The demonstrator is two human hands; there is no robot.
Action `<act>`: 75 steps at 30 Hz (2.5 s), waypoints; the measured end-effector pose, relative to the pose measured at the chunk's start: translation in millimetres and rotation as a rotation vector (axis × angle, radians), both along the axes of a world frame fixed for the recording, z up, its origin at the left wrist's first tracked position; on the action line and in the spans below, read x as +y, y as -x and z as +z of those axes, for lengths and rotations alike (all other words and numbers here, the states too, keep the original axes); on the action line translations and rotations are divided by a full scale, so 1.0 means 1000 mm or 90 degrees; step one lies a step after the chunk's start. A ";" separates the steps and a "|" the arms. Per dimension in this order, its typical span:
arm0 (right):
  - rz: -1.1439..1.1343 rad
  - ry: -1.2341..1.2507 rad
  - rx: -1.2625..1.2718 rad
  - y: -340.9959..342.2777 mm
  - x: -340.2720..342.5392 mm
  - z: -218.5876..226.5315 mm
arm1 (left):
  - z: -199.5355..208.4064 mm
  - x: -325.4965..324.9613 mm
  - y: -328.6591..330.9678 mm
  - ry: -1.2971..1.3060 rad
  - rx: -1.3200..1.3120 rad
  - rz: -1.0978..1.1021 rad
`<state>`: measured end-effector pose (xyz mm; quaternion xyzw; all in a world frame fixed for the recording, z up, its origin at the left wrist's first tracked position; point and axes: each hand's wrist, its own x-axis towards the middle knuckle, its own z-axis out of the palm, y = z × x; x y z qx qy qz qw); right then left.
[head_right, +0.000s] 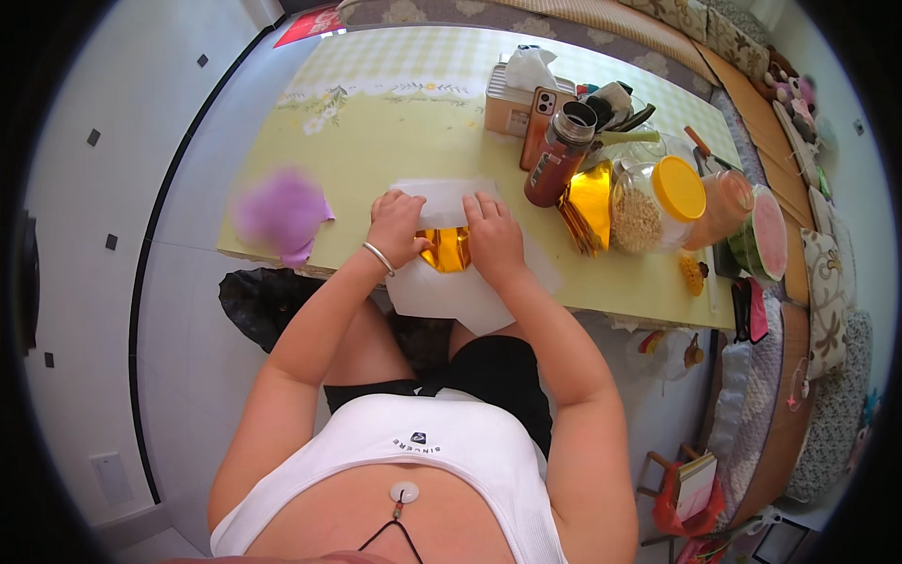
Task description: The person sits on the floor and folds multiple sheets of gold-colored paper into triangular shapes using a white paper as a guide. They repeatedly fold the gold paper in half, crease it, and then fold the corners to form a triangle, stacking the finished pieces on the table.
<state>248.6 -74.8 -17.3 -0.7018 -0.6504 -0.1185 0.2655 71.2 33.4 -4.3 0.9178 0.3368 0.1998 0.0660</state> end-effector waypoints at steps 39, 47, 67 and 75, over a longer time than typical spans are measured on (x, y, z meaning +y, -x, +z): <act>0.142 0.082 -0.006 -0.045 -0.018 0.001 | 0.017 -0.017 0.044 -0.019 -0.076 -0.154; 0.032 0.006 0.790 -0.034 -0.014 -0.011 | -0.031 -0.001 0.037 0.401 -0.498 0.079; 0.003 0.096 0.976 -0.018 -0.017 0.002 | -0.021 0.010 0.050 0.792 -0.608 0.185; 0.002 0.029 0.903 -0.003 -0.019 0.002 | -0.005 0.011 0.057 0.783 -0.673 0.231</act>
